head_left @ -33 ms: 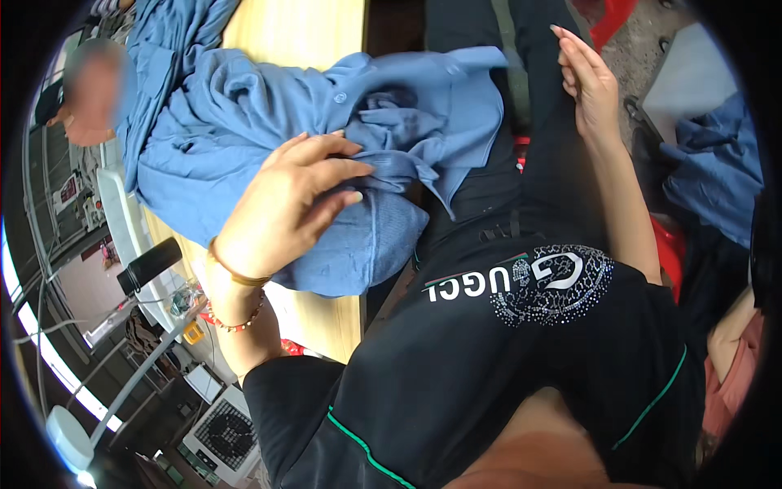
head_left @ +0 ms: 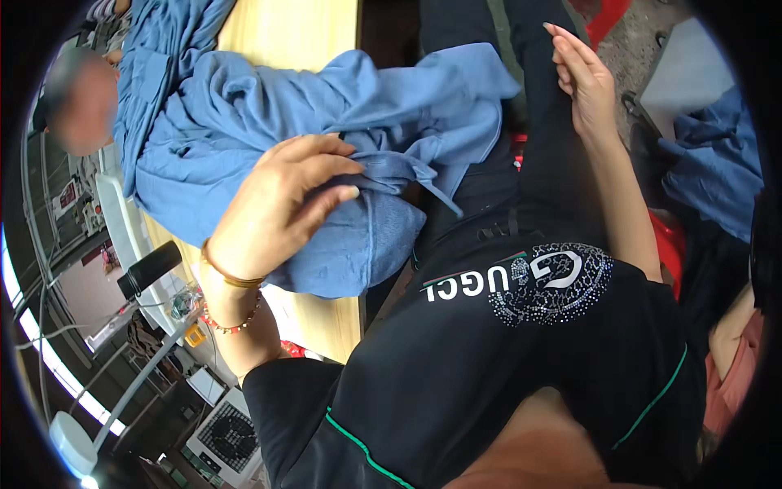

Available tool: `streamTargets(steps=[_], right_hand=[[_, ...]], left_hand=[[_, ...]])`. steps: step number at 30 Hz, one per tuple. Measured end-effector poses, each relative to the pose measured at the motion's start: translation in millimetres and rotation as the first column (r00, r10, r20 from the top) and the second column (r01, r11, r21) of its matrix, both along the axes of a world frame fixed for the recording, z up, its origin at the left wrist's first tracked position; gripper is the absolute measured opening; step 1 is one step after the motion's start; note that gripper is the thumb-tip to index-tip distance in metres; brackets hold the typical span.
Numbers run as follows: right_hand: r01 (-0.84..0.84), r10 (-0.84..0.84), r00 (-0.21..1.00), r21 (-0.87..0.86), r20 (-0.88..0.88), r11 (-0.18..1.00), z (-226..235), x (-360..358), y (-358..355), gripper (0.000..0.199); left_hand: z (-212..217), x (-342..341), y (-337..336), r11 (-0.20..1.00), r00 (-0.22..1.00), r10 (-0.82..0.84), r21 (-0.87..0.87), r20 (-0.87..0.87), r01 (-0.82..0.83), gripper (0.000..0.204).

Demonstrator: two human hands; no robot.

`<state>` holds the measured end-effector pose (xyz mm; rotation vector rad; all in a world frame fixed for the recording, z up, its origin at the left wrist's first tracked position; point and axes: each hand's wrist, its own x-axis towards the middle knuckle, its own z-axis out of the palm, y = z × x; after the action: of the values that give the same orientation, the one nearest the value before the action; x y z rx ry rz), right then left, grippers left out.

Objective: Trimming loose threads from blue shirts using thread snips.

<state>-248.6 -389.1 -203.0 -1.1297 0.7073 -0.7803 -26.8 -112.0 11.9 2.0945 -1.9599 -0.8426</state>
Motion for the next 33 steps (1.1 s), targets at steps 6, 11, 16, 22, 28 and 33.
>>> streamTargets(steps=[6, 11, 16, 22, 28, 33], right_hand=[[-0.038, 0.038, 0.999, -0.001, -0.028, 0.999, -12, -5, 14, 0.034], [-0.109, 0.108, 0.994, 0.066, 0.012, 0.992, 7, 1, 32, 0.025], [-0.146, 0.146, 0.988, 0.005, 0.04, 0.989, 13, 1, 35, 0.025], [-0.174, 0.175, 0.984, -0.039, 0.025, 0.984, 11, 1, 37, 0.026], [-0.202, 0.204, 0.978, -0.06, 0.033, 0.978, 4, -1, 40, 0.029], [-0.212, 0.21, 0.977, -0.098, -0.03, 0.972, 10, -5, 41, 0.029]], left_hand=[[-12, -5, -45, 0.969, 0.965, 0.246, -0.005, 0.091, -0.246, 0.028], [-39, -10, -71, 0.998, 0.875, -0.029, -0.036, 0.483, 0.053, 0.04], [-62, -27, -98, 0.921, 0.769, -0.243, -0.108, 0.591, 0.374, 0.039], [-136, -17, -99, 0.88, 0.799, -0.379, -0.084, 0.467, 0.467, 0.016], [-164, 0, -95, 0.974, 0.934, -0.223, 0.092, 0.28, 0.205, 0.032], [-148, 8, -102, 0.994, 0.994, -0.105, -0.001, 0.042, 0.105, 0.023]])
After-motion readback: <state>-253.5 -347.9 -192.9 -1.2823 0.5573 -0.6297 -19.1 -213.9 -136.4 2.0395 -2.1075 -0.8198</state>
